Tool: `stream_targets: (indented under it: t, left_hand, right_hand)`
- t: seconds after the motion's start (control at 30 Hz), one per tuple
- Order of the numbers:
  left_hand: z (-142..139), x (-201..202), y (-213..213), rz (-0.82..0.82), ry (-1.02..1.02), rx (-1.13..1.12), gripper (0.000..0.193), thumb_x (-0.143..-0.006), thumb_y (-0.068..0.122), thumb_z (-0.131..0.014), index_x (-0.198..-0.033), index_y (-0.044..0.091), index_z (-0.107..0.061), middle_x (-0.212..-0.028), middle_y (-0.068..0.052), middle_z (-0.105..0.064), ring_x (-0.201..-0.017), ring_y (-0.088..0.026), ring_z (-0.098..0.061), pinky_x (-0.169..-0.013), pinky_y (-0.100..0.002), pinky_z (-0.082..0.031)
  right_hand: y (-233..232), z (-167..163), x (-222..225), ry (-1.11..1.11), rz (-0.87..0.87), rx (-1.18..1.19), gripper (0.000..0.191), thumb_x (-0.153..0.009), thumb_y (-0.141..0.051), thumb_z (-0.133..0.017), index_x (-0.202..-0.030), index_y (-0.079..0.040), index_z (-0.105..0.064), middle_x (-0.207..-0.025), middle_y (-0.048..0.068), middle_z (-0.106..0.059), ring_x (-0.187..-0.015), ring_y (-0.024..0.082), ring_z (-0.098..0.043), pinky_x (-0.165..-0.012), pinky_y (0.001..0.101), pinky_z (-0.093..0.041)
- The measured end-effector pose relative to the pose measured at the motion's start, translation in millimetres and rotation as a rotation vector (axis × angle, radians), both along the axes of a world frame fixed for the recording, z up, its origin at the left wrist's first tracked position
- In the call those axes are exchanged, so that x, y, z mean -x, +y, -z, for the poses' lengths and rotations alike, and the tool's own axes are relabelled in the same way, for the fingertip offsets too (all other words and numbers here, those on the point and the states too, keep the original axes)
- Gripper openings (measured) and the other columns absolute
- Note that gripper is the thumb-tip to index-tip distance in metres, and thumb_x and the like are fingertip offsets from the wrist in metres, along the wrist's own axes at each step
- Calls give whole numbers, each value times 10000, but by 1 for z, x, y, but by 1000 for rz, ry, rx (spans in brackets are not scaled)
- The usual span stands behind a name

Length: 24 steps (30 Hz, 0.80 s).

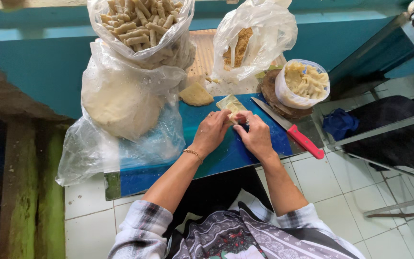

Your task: The person sits at a small table and folds triangular dough wrappers around a brown filling taken from a plastic bag, pinching each piece closed by hand. The folded pastries are placed on the blue work board, and finished pieces are set into a plastic container beside the board.

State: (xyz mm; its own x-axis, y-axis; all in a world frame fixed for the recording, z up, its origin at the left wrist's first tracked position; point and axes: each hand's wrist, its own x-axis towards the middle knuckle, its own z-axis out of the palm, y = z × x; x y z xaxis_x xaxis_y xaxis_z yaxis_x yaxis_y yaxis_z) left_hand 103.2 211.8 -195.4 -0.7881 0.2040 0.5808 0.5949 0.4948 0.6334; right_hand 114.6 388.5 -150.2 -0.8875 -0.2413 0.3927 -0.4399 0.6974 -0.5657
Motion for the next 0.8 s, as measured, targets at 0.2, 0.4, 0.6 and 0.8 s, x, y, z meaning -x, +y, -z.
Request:
stream_targets:
  t: [0.2, 0.4, 0.6, 0.8]
  left_hand:
    - [-7, 2, -2, 11, -73, -36, 250, -880, 30, -686, -1104, 63, -578, -976, -135, -622, -859, -342, -671, -713, -427, -553]
    - [-8, 4, -3, -24, -108, -111, 137, -918, 38, -663, -1040, 54, -603, -987, -149, -623, -847, -368, -674, -726, -442, -555]
    - [5, 12, -3, -67, -128, -94, 140, -953, 19, -604, -1058, 61, -686, -1042, -149, -681, -927, -377, -679, -808, -451, -549]
    - [14, 27, 0, -102, -143, 98, 305, -843, -46, -553, -1088, 29, -718, -1180, -146, -701, -1102, -358, -625, -983, -427, -509]
  right_hand:
    - [1, 1, 8, 227, -141, -280, 274, -847, -172, -767, -1090, -57, -712, -999, 101, -719, -920, 305, -659, -806, 409, -536]
    - [4, 19, 21, 403, -207, -494, 189, -857, -81, -698, -1042, -42, -694, -989, 99, -699, -966, 284, -675, -840, 398, -545]
    - [15, 23, 54, 155, -242, -277, 139, -856, -68, -708, -985, -97, -750, -931, 121, -695, -896, 328, -676, -786, 420, -552]
    - [26, 1, 84, -96, -460, -254, 114, -850, -98, -724, -940, -127, -788, -941, 109, -738, -874, 325, -711, -769, 409, -564]
